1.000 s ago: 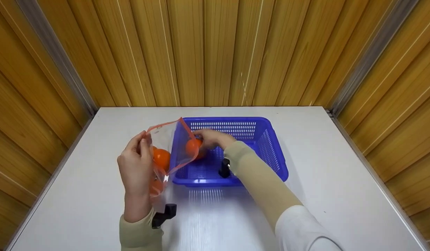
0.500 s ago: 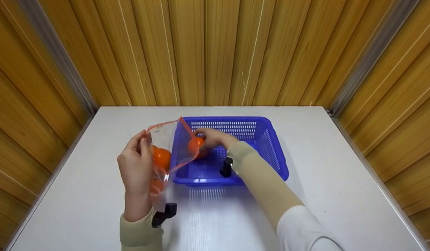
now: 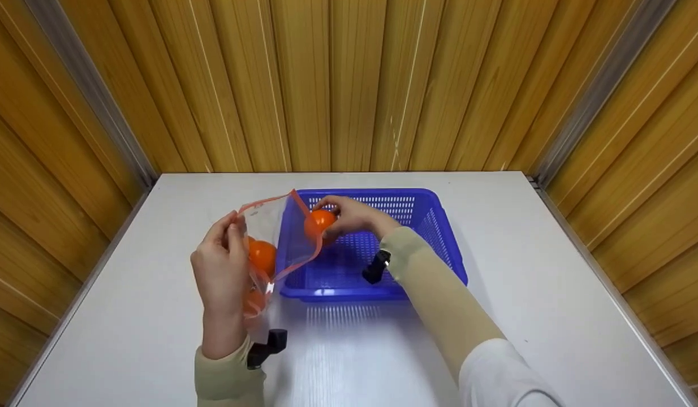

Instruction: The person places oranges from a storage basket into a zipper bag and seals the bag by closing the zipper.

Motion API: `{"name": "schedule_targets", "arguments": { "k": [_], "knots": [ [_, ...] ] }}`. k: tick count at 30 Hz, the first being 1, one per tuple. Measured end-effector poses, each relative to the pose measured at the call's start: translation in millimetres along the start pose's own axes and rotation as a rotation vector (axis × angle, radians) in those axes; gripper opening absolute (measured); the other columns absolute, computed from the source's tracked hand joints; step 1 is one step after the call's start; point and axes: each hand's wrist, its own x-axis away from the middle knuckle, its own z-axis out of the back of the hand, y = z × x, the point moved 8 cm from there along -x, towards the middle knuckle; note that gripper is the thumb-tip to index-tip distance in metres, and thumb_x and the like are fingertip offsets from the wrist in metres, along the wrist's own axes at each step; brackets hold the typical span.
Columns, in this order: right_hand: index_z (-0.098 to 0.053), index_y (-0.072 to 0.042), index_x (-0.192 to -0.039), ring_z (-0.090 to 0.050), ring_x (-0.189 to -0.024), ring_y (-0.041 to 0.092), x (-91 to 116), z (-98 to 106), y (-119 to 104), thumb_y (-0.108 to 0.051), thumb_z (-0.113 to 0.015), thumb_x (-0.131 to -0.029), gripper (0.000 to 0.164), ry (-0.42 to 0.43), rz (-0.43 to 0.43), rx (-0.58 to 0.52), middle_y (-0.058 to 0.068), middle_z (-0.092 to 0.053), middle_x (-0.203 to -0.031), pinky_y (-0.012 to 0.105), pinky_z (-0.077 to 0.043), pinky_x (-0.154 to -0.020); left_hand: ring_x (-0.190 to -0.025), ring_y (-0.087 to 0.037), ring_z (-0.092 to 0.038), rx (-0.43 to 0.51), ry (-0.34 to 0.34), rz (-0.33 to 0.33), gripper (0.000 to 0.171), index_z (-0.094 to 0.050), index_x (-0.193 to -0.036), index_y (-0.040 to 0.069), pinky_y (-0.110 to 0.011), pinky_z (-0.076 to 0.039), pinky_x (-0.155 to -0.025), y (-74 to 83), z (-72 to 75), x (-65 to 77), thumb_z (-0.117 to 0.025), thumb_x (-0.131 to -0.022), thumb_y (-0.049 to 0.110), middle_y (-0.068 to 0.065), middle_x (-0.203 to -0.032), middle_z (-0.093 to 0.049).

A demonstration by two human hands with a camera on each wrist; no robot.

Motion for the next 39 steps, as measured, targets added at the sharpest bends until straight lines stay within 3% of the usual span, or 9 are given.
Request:
{"name": "schedule_targets", "arguments": {
  "k": [10, 21, 25, 33, 39],
  "knots": [
    [-0.058, -0.027, -0.141, -0.062, -0.122, 0.034, 14.6, 14.4, -5.7, -0.008, -0.083, -0.085, 0.064, 0.055, 0.040, -0.172, 0.020, -0.058, -0.139, 0.043, -0.062, -0.096, -0.116, -0.036, -0.072, 0.005, -0.014, 0.014, 0.032, -0.067, -0.133, -0.002, -0.042, -0.059, -0.094, 1.4, 0.6, 0.6, -0.056, -0.105, 0.010, -0.021, -0.128, -0.072],
    [-0.058, -0.025, -0.140, -0.066, -0.122, 0.037, 37.6, 33.8, -19.7, -0.013, -0.084, -0.084, 0.063, 0.160, 0.163, -0.292, 0.016, -0.060, -0.141, 0.047, -0.059, -0.100, -0.114, -0.035, -0.073, 0.001, 0.000, -0.009, 0.031, -0.067, -0.132, -0.003, -0.041, -0.059, -0.092, 1.5, 2.3, -0.1, -0.057, -0.105, 0.010, -0.021, -0.125, -0.073],
    [-0.057, -0.024, -0.140, -0.066, -0.123, 0.036, 43.2, 34.9, -22.1, -0.012, -0.084, -0.084, 0.063, 0.180, 0.187, -0.339, 0.015, -0.060, -0.142, 0.048, -0.057, -0.102, -0.109, -0.038, -0.074, -0.019, 0.025, -0.039, 0.030, -0.068, -0.129, -0.005, -0.044, -0.060, -0.092, 1.0, 3.1, -0.6, -0.057, -0.104, 0.008, -0.023, -0.122, -0.073],
    [-0.055, -0.019, -0.142, -0.069, -0.119, 0.037, 55.6, 36.7, -24.6, -0.007, -0.082, -0.084, 0.065, 0.233, 0.243, -0.431, 0.019, -0.062, -0.139, 0.042, -0.060, -0.096, -0.115, -0.036, -0.072, -0.002, -0.006, -0.003, 0.031, -0.067, -0.131, -0.004, -0.041, -0.059, -0.092, 1.0, 2.4, -0.1, -0.056, -0.105, 0.009, -0.022, -0.126, -0.072],
    [-0.053, -0.016, -0.144, -0.069, -0.121, 0.037, 70.7, 37.1, -40.4, -0.006, -0.080, -0.086, 0.065, 0.249, 0.310, -0.473, 0.020, -0.061, -0.141, 0.044, -0.060, -0.099, -0.116, -0.035, -0.072, 0.011, -0.012, 0.001, 0.031, -0.067, -0.132, -0.003, -0.040, -0.058, -0.091, 1.6, 2.5, -0.2, -0.056, -0.105, 0.009, -0.021, -0.126, -0.073]
  ]
}}
